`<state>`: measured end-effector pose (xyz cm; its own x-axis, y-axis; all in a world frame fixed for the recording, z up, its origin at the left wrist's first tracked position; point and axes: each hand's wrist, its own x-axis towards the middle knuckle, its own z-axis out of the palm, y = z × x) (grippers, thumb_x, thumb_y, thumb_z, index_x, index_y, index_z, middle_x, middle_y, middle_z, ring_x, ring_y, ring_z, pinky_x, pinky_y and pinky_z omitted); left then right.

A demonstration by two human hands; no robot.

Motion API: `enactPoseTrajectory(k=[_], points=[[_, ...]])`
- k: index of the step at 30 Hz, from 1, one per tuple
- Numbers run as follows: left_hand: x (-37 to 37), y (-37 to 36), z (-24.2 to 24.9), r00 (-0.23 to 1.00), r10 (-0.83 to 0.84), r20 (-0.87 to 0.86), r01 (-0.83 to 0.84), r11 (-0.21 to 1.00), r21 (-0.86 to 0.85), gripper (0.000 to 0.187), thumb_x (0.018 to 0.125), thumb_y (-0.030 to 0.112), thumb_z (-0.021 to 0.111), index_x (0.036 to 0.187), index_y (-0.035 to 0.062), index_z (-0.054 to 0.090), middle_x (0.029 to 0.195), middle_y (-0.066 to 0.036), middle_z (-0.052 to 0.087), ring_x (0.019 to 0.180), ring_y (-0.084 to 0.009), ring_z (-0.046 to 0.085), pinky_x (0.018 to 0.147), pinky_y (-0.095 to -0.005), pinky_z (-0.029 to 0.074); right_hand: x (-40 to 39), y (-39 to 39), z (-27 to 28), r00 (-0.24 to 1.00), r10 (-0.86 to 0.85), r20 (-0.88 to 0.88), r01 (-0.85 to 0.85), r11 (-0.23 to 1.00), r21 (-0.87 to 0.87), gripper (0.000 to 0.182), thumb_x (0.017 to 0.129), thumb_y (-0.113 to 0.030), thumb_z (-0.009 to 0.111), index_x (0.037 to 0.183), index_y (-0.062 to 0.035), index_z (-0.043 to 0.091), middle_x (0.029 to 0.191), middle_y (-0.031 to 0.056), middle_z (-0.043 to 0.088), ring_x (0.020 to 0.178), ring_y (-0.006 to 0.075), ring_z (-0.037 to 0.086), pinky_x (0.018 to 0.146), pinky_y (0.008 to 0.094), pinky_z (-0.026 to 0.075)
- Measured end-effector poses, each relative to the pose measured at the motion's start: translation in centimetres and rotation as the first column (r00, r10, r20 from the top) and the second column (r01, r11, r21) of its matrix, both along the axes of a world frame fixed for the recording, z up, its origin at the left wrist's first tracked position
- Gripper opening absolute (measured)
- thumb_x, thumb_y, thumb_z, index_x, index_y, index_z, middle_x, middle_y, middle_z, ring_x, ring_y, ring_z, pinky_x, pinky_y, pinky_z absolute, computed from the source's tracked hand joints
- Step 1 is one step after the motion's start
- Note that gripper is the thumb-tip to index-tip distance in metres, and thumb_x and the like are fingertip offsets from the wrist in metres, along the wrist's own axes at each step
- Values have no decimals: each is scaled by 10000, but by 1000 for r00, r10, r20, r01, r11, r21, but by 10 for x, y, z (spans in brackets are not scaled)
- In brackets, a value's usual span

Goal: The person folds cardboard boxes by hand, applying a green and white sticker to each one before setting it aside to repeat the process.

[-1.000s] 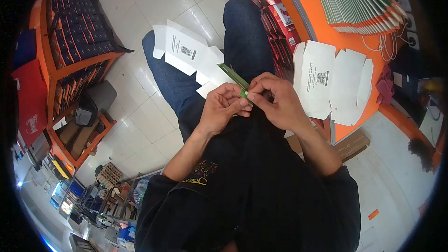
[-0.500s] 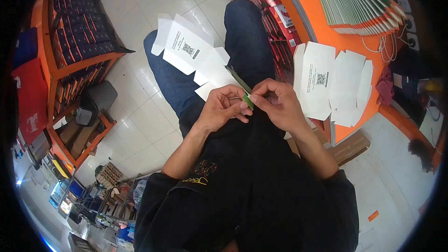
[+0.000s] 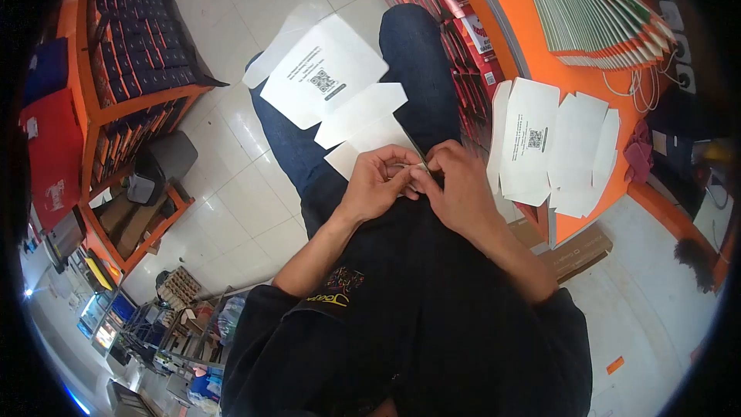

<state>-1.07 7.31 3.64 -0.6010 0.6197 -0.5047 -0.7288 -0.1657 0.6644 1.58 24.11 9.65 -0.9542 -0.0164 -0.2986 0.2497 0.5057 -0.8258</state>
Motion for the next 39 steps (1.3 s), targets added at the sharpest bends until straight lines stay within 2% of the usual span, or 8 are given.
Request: enactPoseTrajectory(k=[4, 9, 15, 21, 24, 28, 31, 39], points=[[-6, 0, 8, 999, -13, -42, 12, 999, -31, 115, 985, 12, 553, 1078, -36, 602, 991, -104, 674, 871, -153, 690, 687, -267, 584, -4, 0, -7, 1000, -11, -9, 13, 987, 159, 144, 833, 2, 663, 744, 28, 553, 804, 159, 569, 631, 337, 586, 595, 411, 464], [-36, -1, 20, 901, 211, -379, -318, 916, -246, 102, 980, 71, 590, 1008, -26, 580, 924, -86, 647, 877, -149, 677, 690, -274, 580, -2, -12, -13, 962, 117, -247, -18, 930, 368, 129, 710, 46, 660, 727, 15, 536, 777, 139, 507, 687, 319, 577, 594, 428, 458], [-97, -19, 47, 935, -88, -343, -162, 757, -634, 728, 913, 605, 596, 638, -67, 648, 525, -144, 625, 542, -195, 681, 549, -306, 524, -16, -22, 4, 771, 406, -491, -139, 859, 492, 99, 699, 12, 648, 738, 20, 558, 901, 137, 575, 889, 305, 616, 689, 415, 519], [-126, -45, 52, 914, -360, -188, 89, 629, -772, 519, 924, 387, 620, 692, -74, 670, 591, -157, 661, 564, -203, 689, 572, -302, 556, -22, -16, 3, 549, 580, -603, -298, 809, 507, 113, 745, -48, 654, 805, 35, 605, 1031, 158, 626, 1044, 320, 631, 829, 412, 555], [-119, -56, 43, 981, -40, -192, -78, 818, -569, 147, 942, 78, 601, 978, -59, 637, 911, -145, 701, 786, -208, 718, 646, -339, 635, -31, -19, -1, 584, 523, -621, -242, 842, 482, 131, 757, -65, 658, 843, 25, 615, 1006, 141, 623, 1015, 306, 635, 812, 407, 547], [-102, -58, 45, 972, 190, -141, -225, 928, -298, 156, 959, 131, 646, 1017, -13, 655, 916, -101, 708, 814, -178, 709, 654, -326, 640, -50, -29, 9, 740, 375, -559, -45, 855, 516, 161, 782, -50, 646, 933, 6, 641, 962, 122, 616, 891, 273, 633, 727, 374, 496], [-89, -50, 41, 919, 369, -139, -382, 920, -88, 206, 945, 148, 674, 1017, -44, 653, 912, -117, 703, 818, -173, 695, 666, -307, 630, -66, -29, 4, 704, 286, -650, 35, 900, 434, 181, 788, -19, 653, 968, -2, 667, 948, 118, 607, 828, 267, 614, 686, 358, 448], [-74, -45, 30, 872, 466, -151, -466, 884, 35, 265, 877, 100, 758, 1088, 13, 623, 969, -69, 669, 837, -161, 661, 749, -308, 586, -85, -32, 13, 734, -95, -672, 157, 987, 32, 262, 749, 58, 701, 1005, 6, 689, 954, 115, 596, 839, 286, 583, 746, 366, 467]])
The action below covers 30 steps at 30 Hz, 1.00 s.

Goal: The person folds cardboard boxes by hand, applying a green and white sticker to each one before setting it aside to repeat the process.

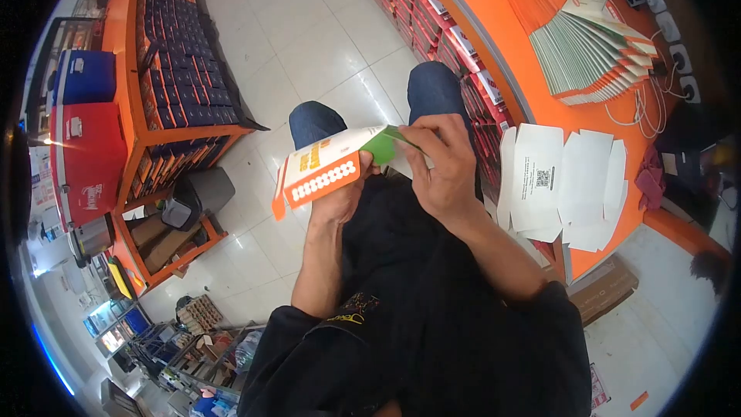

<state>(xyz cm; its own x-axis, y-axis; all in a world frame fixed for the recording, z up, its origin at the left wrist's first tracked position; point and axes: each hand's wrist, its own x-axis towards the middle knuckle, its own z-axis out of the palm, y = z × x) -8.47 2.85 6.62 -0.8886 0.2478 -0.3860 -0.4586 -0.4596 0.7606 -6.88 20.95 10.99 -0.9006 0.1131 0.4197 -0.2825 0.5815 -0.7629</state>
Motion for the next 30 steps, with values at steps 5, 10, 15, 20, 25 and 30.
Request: enactPoseTrajectory(k=[5, 10, 15, 20, 25, 30], points=[[11, -3, 8, 990, -142, -14, 120, 881, -458, 170, 962, 169, 662, 1065, 35, 679, 933, -54, 697, 783, -143, 651, 696, -290, 530, 6, -20, -5, 996, 58, 62, -50, 990, -131, 197, 835, -1, 694, 1031, 2, 688, 948, 114, 597, 825, 258, 577, 736, 338, 471], [22, 0, -11, 963, -103, -248, -9, 911, -411, 210, 979, 196, 638, 1085, 22, 688, 923, -66, 706, 782, -142, 660, 684, -279, 532, 5, -11, -11, 968, 145, 207, -61, 928, -367, 122, 894, -61, 679, 990, 14, 680, 917, 95, 625, 737, 165, 576, 668, 283, 459], [27, -4, -19, 926, -206, -317, -38, 784, -620, 214, 984, 199, 629, 1065, 16, 703, 916, -68, 708, 783, -149, 661, 675, -282, 530, 4, -9, -8, 911, 239, 336, -5, 821, -571, 88, 916, -70, 650, 937, 12, 674, 887, 69, 632, 719, 96, 544, 630, 248, 428], [34, 2, -27, 790, -313, -527, -243, 630, -738, 203, 983, 197, 626, 1033, 19, 709, 911, -69, 705, 784, -154, 652, 693, -284, 521, 6, -13, -2, 917, 171, 360, 13, 890, -456, 86, 910, -87, 660, 925, -4, 676, 882, 46, 623, 701, 85, 524, 599, 247, 393], [40, 3, -42, 803, -320, -503, -242, 596, -765, 186, 987, 182, 611, 1039, 32, 708, 928, -77, 702, 803, -164, 650, 715, -291, 517, 6, -8, -2, 928, 165, 335, -36, 932, -360, 56, 877, -57, 679, 886, -5, 658, 882, 67, 623, 726, 144, 554, 621, 276, 411], [45, 4, -41, 736, -393, -551, -305, 534, -788, 180, 982, 125, 595, 1107, 45, 697, 981, -83, 711, 873, -179, 675, 751, -306, 531, 6, 1, 6, 914, 220, 342, -122, 951, -285, 65, 827, 0, 689, 841, 1, 625, 889, 109, 614, 791, 249, 582, 690, 342, 442]])
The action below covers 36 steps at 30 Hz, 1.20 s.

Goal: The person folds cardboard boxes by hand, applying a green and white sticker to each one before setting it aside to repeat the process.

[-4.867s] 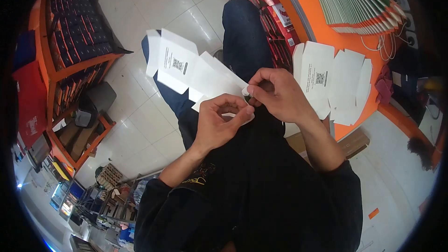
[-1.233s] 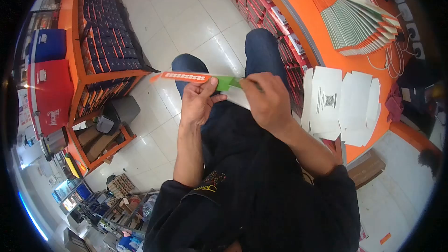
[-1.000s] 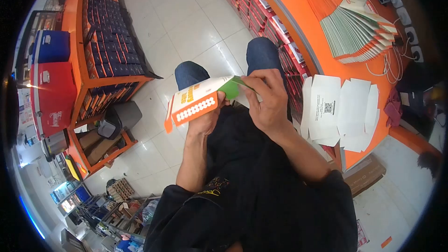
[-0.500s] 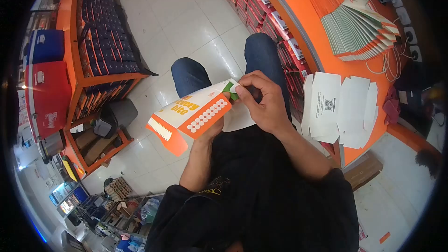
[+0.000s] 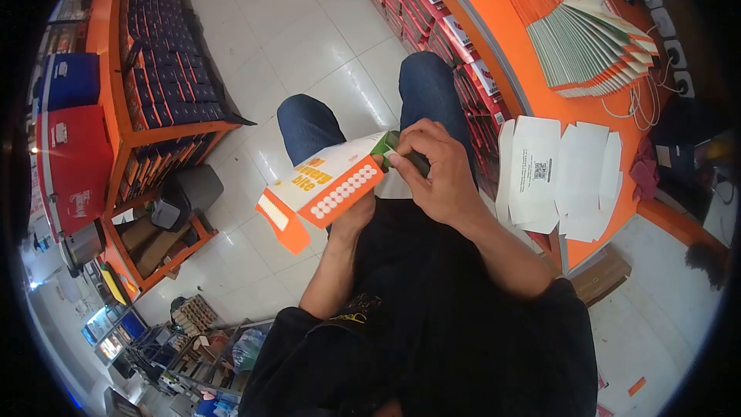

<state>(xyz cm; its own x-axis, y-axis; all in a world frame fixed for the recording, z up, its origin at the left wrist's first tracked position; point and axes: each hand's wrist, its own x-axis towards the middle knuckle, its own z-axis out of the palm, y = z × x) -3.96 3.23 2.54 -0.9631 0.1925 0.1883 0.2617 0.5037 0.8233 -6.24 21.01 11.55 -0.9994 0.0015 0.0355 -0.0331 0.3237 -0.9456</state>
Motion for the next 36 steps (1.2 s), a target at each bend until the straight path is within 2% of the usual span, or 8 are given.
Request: enactPoseTrajectory(k=[5, 7, 9, 11, 18, 20, 29, 36], points=[[3, -4, -4, 998, 19, -66, -24, 998, -66, 179, 979, 92, 585, 1111, 45, 696, 988, -81, 715, 886, -170, 686, 762, -306, 547, -3, 0, 10, 995, 76, -57, -66, 985, 160, 78, 805, 26, 677, 851, 15, 615, 902, 128, 592, 852, 315, 566, 743, 391, 456], [4, -6, -7, 987, 68, 145, -81, 993, 90, 219, 976, 85, 589, 1178, 54, 667, 1126, -102, 687, 1018, -176, 659, 844, -327, 532, -3, -3, 4, 995, 36, -92, -20, 985, 172, 79, 807, 27, 684, 860, 23, 626, 906, 126, 592, 838, 299, 580, 733, 379, 467], [3, -12, -9, 987, 65, 146, -79, 993, 93, 222, 974, 88, 591, 1181, 55, 665, 1129, -102, 685, 1021, -178, 657, 847, -329, 531, -2, -4, 3, 992, -1, -127, 24, 984, 179, 81, 809, 27, 691, 870, 31, 637, 910, 124, 593, 824, 284, 593, 723, 367, 478], [4, -21, -8, 987, 68, 147, -83, 992, 98, 228, 971, 94, 596, 1186, 56, 661, 1135, -103, 681, 1026, -181, 654, 852, -331, 529, 0, -5, 7, 999, 27, -19, -26, 1000, 15, 85, 825, 18, 708, 895, 46, 667, 905, 111, 593, 778, 230, 620, 677, 328, 500], [-8, -15, -16, 986, 55, 156, -74, 990, 122, 254, 959, 116, 612, 1205, 60, 647, 1156, -105, 669, 1047, -191, 644, 869, -339, 520, 6, -5, 6, 1000, 1, -8, -1, 999, -36, 92, 852, 11, 710, 937, 45, 699, 927, 111, 659, 749, 164, 648, 666, 277, 515], [10, -2, -17, 985, 55, 163, -76, 989, 130, 263, 956, 122, 617, 1210, 61, 643, 1162, -106, 665, 1053, -194, 642, 874, -341, 517, 8, -8, -12, 994, -109, -3, 106, 979, -172, 97, 853, 23, 704, 947, 45, 704, 905, 118, 682, 753, 138, 647, 670, 258, 511], [44, -21, -14, 983, 28, 183, -59, 984, 165, 305, 941, 151, 638, 1234, 66, 624, 1189, -109, 649, 1079, -208, 629, 896, -352, 505, 13, -24, -16, 965, -248, -89, 229, 957, -177, 43, 864, 28, 689, 891, 52, 665, 861, 101, 659, 724, 90, 598, 651, 239, 468], [51, -12, -19, 977, 10, 212, -49, 983, 180, 342, 930, 173, 654, 1252, 70, 610, 1210, -112, 637, 1100, -218, 619, 914, -360, 496, 14, -27, -27, 969, -238, -61, 215, 942, -258, 61, 895, 1, 675, 904, 48, 636, 902, 72, 617, 712, 61, 540, 639, 221, 448]])
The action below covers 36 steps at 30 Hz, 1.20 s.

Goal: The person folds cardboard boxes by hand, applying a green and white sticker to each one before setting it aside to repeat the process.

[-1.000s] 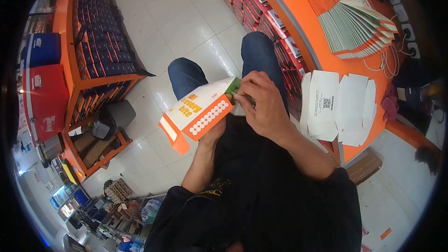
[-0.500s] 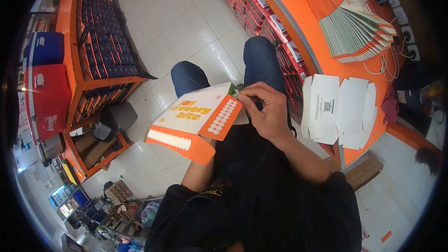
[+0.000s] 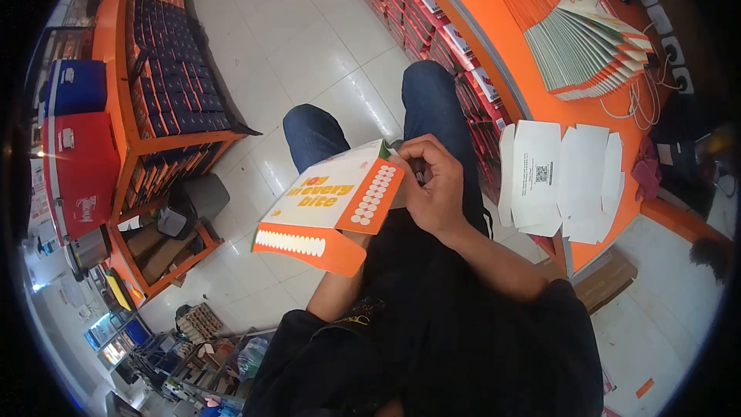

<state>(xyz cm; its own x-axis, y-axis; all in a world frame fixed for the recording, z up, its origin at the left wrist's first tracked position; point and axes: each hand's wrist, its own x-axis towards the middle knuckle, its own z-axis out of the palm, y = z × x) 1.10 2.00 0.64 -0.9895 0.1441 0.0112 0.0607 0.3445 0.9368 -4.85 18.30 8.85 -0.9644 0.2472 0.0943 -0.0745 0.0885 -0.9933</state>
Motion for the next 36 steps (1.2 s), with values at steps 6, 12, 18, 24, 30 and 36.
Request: enactPoseTrajectory(k=[6, 12, 18, 24, 30, 36], points=[[-8, 17, -10, 1000, -8, 20, 8, 1000, 15, 375, 920, 192, 668, 1268, 74, 598, 1228, -114, 626, 1118, -227, 610, 929, -367, 489, 3, -16, -15, 995, -100, 20, 102, 963, -249, 71, 920, -5, 655, 925, 47, 608, 966, 48, 562, 791, 56, 540, 692, 213, 453], [14, -10, -2, 999, -21, 50, 19, 999, 29, 409, 910, 211, 682, 1284, 77, 586, 1247, -116, 616, 1135, -236, 602, 944, -374, 481, 0, -20, -12, 992, -123, -10, 113, 944, -310, 66, 930, -2, 641, 926, 52, 603, 975, 55, 559, 848, 61, 556, 746, 208, 470], [27, -13, -6, 997, -45, 67, 41, 998, 54, 444, 900, 229, 695, 1300, 81, 574, 1265, -118, 605, 1153, -245, 594, 959, -381, 473, -10, -9, -4, 996, -83, 17, 85, 974, -212, 50, 900, -5, 674, 909, 35, 645, 951, 61, 593, 795, 64, 568, 711, 208, 472], [28, -23, -5, 993, -63, 99, 56, 996, 71, 480, 890, 248, 709, 1316, 84, 562, 1283, -120, 594, 1171, -254, 585, 974, -388, 466, -15, 17, 19, 965, 210, 158, -226, 970, 92, 32, 898, -1, 677, 902, 31, 683, 960, 56, 629, 767, 82, 574, 659, 215, 452], [-1, -13, -21, 993, -50, 109, 41, 995, 87, 517, 880, 267, 723, 1332, 88, 550, 1301, -122, 584, 1188, -263, 577, 989, -395, 458, -8, 11, -5, 988, 149, 47, -136, 969, -205, 86, 880, -43, 712, 930, 26, 697, 952, 99, 668, 783, 114, 625, 668, 245, 490], [30, -41, -12, 988, -81, 134, 67, 993, 102, 554, 870, 286, 737, 1348, 91, 537, 1319, -125, 573, 1206, -272, 568, 1003, -402, 450, -5, 0, -4, 994, 106, -30, -108, 991, -82, 166, 883, -97, 728, 957, 41, 675, 968, 100, 652, 839, 126, 635, 707, 263, 509]])
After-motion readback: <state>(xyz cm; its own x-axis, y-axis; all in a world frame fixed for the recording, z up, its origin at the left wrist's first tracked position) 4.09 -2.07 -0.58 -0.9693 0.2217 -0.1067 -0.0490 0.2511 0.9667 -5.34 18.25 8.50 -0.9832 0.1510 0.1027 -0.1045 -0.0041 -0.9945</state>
